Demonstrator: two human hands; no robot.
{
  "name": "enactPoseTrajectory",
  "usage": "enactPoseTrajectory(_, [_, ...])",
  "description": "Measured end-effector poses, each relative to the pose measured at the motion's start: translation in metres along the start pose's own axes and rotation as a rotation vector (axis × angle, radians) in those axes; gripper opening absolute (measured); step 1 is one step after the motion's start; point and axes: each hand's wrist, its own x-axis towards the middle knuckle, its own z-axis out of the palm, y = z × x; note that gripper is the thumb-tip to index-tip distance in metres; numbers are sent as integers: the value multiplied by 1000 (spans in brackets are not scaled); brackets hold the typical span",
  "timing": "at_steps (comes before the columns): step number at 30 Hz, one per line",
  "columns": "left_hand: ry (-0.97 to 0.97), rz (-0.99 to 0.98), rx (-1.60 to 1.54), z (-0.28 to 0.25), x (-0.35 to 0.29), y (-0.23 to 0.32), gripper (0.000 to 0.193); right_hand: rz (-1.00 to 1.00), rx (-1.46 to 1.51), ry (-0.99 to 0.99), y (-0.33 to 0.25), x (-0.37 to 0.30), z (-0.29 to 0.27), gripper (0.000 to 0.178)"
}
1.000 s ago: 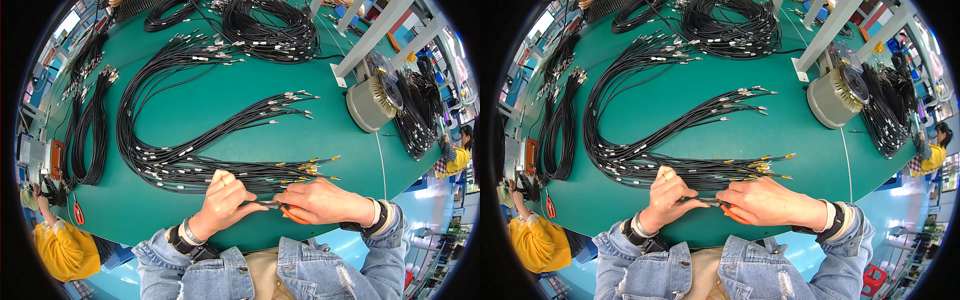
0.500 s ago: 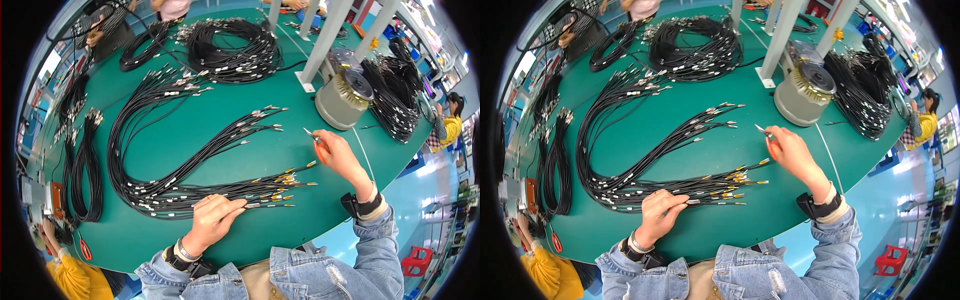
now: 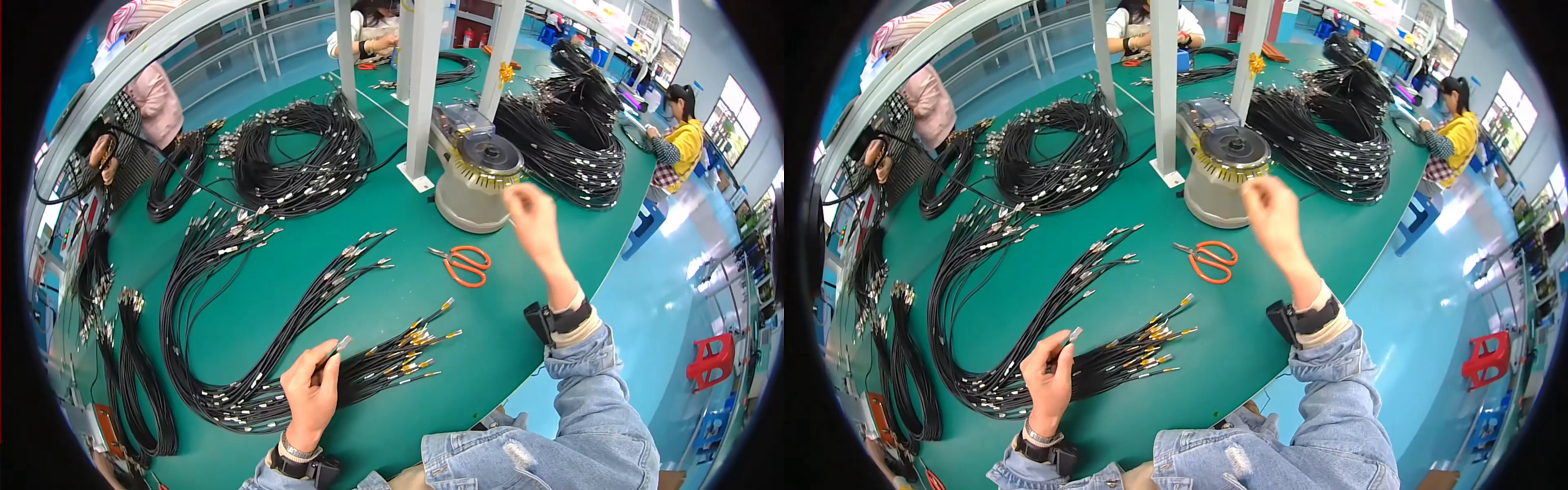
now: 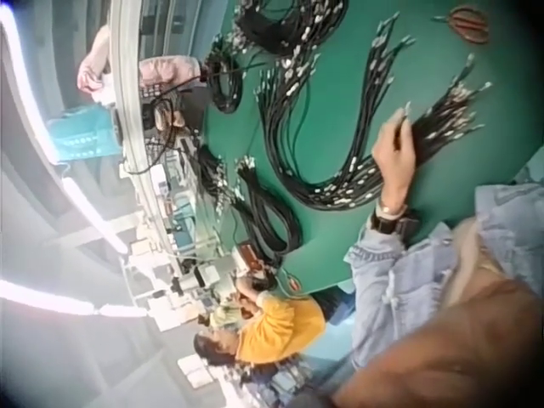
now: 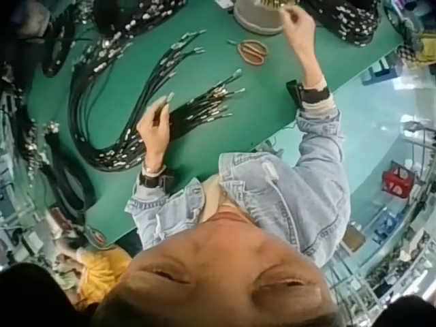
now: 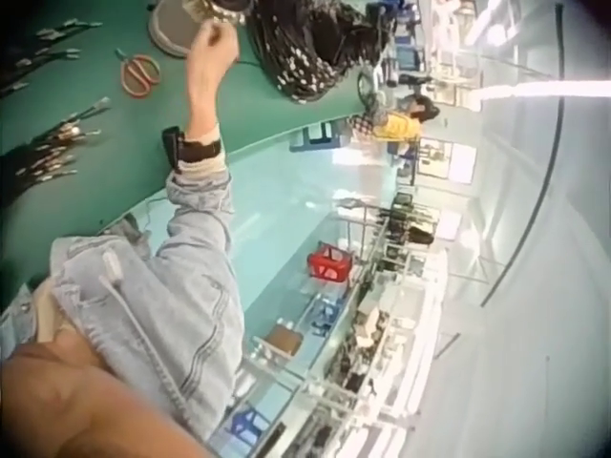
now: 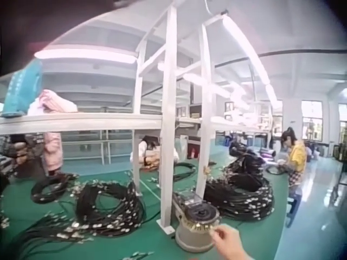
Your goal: Assembling small connectors onto black cable harnesses at a factory workbench.
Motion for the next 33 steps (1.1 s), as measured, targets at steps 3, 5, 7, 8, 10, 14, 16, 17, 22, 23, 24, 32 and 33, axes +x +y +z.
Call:
enactPoseTrajectory(3, [-1,5,12,0,2,-1,21,58,81,140,20,35,-29,21])
enactPoseTrajectory(5, [4,34,13,1,3,-2,22,134,130,181,35,55,-38,22])
enactPoseTrajectory(7, [7,33,16,1,4,-4,22,213,111,48,45,70,-45,22])
enactPoseTrajectory(8, [9,33,19,1,5,-4,22,291,90,-85,50,75,-47,22])
enactPoseTrajectory(10, [13,28,26,1,5,-5,22,369,72,-224,46,77,-46,21])
enactPoseTrajectory(14, [22,13,24,2,7,-4,22,411,128,-323,42,79,-47,16])
enactPoseTrajectory(16, [30,0,17,2,7,-3,20,448,197,-329,46,82,-45,12])
enactPoseTrajectory(17, [35,-6,14,2,8,-2,20,466,232,-334,48,83,-45,10])
enactPoseTrajectory(22, [103,-105,-42,3,8,2,19,517,622,-203,35,75,-38,9])
enactPoseTrajectory(23, [78,-114,-54,5,9,3,18,517,675,-131,23,67,-40,9])
enactPoseTrajectory(24, [51,-124,-68,8,11,3,17,468,742,-123,9,54,-38,9])
enactPoseTrajectory(32, [86,-229,-158,-3,1,1,13,451,960,-466,-149,-105,51,3])
enactPoseTrajectory(33, [99,-234,-171,-3,-1,1,12,500,1003,-527,-163,-117,59,3])
